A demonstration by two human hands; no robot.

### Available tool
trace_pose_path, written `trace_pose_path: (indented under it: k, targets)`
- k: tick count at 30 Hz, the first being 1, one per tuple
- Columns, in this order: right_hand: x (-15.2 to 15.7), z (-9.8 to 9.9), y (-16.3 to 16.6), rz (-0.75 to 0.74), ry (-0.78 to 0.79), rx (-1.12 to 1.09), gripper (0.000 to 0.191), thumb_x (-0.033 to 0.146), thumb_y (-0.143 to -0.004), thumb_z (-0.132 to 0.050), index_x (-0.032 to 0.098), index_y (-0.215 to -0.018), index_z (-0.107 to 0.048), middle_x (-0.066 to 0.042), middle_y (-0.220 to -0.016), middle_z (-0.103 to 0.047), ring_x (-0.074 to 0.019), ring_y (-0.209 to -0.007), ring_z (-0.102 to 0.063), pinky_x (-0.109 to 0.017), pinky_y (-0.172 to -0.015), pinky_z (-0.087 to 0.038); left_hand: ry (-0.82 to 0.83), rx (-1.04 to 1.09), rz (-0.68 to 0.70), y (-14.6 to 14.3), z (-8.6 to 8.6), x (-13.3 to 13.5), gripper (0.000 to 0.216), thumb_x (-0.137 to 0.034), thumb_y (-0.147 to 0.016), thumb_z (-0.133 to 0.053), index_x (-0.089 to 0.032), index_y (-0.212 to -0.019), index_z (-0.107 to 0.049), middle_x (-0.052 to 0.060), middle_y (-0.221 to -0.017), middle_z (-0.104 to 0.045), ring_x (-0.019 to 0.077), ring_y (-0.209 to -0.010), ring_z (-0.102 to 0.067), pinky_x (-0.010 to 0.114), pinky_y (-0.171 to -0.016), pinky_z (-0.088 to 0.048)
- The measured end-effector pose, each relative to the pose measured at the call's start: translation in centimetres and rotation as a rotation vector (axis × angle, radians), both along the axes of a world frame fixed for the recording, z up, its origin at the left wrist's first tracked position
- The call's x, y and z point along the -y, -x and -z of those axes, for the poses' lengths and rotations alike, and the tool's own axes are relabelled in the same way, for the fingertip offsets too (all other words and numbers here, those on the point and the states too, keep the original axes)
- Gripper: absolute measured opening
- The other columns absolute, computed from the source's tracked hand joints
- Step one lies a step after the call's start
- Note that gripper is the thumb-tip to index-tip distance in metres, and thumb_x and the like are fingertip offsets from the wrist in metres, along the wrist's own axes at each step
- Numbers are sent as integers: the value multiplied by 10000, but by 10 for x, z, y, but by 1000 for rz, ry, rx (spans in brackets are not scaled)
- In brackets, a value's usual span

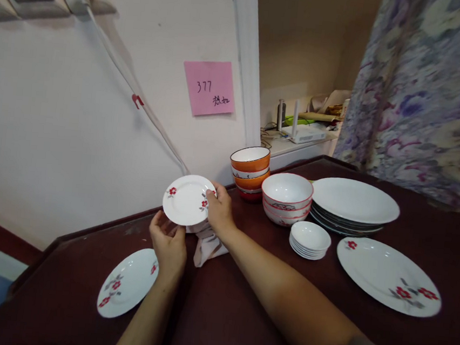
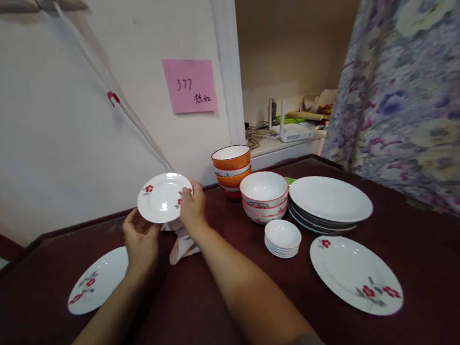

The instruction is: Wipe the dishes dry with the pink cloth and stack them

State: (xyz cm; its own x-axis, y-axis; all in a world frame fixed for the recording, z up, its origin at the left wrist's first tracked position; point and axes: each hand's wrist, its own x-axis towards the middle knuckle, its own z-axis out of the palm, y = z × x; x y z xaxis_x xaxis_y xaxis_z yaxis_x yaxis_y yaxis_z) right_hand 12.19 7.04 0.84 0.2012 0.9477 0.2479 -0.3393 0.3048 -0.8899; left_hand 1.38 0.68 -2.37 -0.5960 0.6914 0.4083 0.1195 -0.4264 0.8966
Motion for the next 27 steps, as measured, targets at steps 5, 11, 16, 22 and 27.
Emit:
trace_pose_path:
  k: [5, 11, 16, 22, 27]
  targets:
    - [25, -44, -16, 72, -184, 91, 327, 272, -892, -450, 194, -1196, -540, -58, -1088, -661, -159, -969, -623, -292, -877, -498, 312, -382, 301, -4, 14, -2, 361, -215, -621, -752, -238, -975, -681, 49, -878, -708, 258, -873, -637, 347, -849, -467]
    - [42, -84, -40, -18, -239, 282, 293, 295, -902, -491, 222, -1168, -588, -19, -1015, -677, -167, -950, -630, -321, -874, -511, 390, -611, 376, -1, 14, -9, 317, -338, -614, -741, -244, -916, -732, 63, -901, -735, 292, -894, -636, 336, -818, -459]
    - [76, -99, -112, -93, -288, 288, 271, 292, -887, -513, 236, -1131, -619, 17, -962, -669, -132, -801, -637, -278, -725, -558, 431, -824, 288, 9, 20, -17, 277, -439, -650, -702, -242, -840, -742, 73, -822, -732, 291, -810, -647, 336, -734, -478]
    - [132, -81, -249, 267, -96, 332, 299, 333, -809, -589, 224, -1078, -663, -22, -941, -664, -143, -754, -629, -240, -596, -536, 376, -872, 309, 11, 24, -20, 357, -510, -699, -624, -289, -964, -715, 45, -986, -728, 256, -840, -643, 299, -724, -468]
    - [173, -20, -340, 461, 164, 420, 434, 322, -758, -634, 201, -1174, -626, -76, -1096, -671, -142, -755, -635, -254, -633, -522, 423, -914, 300, 13, 28, -26, 380, -549, -701, -600, -308, -978, -699, 29, -1010, -724, 245, -806, -646, 296, -685, -463]
